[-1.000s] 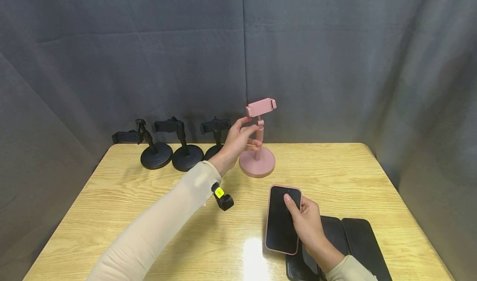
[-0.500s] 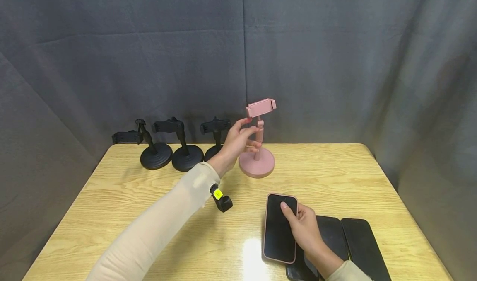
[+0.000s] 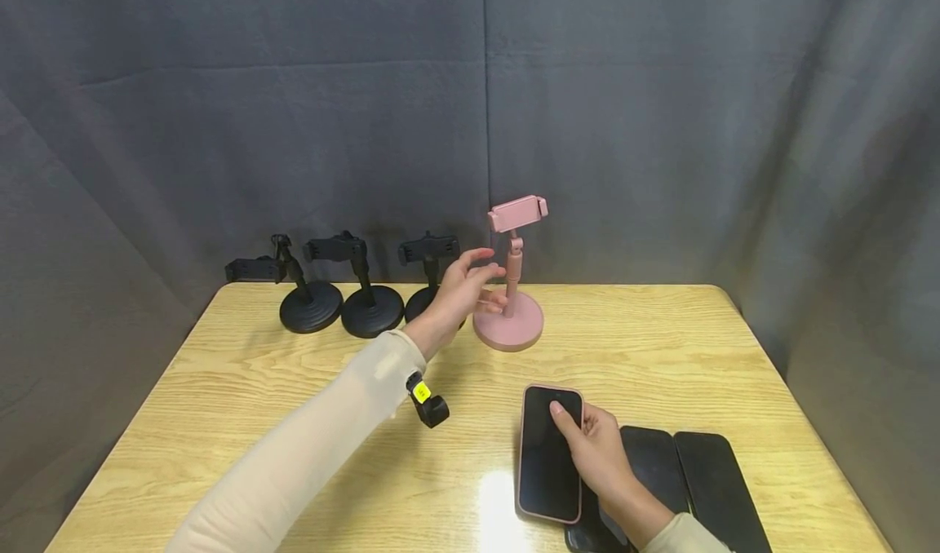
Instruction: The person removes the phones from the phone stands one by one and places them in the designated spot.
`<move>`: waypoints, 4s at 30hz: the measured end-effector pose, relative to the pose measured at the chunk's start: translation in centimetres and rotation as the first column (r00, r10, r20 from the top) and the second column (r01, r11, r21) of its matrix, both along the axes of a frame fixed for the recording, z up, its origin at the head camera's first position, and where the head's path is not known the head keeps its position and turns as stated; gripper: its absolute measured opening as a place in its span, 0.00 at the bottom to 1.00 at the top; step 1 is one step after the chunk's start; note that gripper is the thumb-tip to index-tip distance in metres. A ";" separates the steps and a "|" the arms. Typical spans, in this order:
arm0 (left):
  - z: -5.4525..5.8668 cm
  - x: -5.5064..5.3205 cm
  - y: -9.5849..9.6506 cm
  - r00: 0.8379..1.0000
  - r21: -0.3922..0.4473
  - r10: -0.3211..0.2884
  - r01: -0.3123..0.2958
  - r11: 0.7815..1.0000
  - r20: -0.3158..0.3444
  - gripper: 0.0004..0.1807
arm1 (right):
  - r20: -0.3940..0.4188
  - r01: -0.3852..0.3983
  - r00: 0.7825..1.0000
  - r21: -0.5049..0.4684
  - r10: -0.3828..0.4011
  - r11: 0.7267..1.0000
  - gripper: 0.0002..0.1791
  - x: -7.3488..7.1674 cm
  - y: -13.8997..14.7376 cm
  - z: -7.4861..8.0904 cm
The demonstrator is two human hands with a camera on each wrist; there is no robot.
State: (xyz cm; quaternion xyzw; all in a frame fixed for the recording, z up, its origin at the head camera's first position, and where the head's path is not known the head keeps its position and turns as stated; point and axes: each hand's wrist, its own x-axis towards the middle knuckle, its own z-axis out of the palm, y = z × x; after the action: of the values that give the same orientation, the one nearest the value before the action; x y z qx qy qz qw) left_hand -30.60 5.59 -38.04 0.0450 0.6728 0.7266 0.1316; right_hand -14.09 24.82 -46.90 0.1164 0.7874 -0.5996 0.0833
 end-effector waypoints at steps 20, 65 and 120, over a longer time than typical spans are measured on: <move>-3.2 1.1 -1.8 0.999 -0.003 0.007 -0.007 1.000 -0.051 0.21 | -0.006 0.006 1.000 -0.017 -0.006 1.000 0.26 0.0 -0.4 -0.2; -7.6 4.8 -3.1 0.990 -0.081 -0.139 0.140 0.987 0.022 0.23 | 0.002 -0.241 0.971 -0.015 0.241 0.971 0.23 -0.9 0.6 -0.3; -9.7 6.5 -4.3 0.977 -0.092 -0.213 0.214 0.973 0.012 0.24 | -0.104 -0.370 0.912 0.212 0.397 0.905 0.30 -1.7 1.2 -1.0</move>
State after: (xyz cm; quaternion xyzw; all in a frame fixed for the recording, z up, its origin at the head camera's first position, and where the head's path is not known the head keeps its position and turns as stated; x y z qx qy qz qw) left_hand -24.09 1.27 -47.75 0.1101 0.6969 0.6763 0.2116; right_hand -15.82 26.03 -47.88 -0.0776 0.8518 -0.5013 0.1309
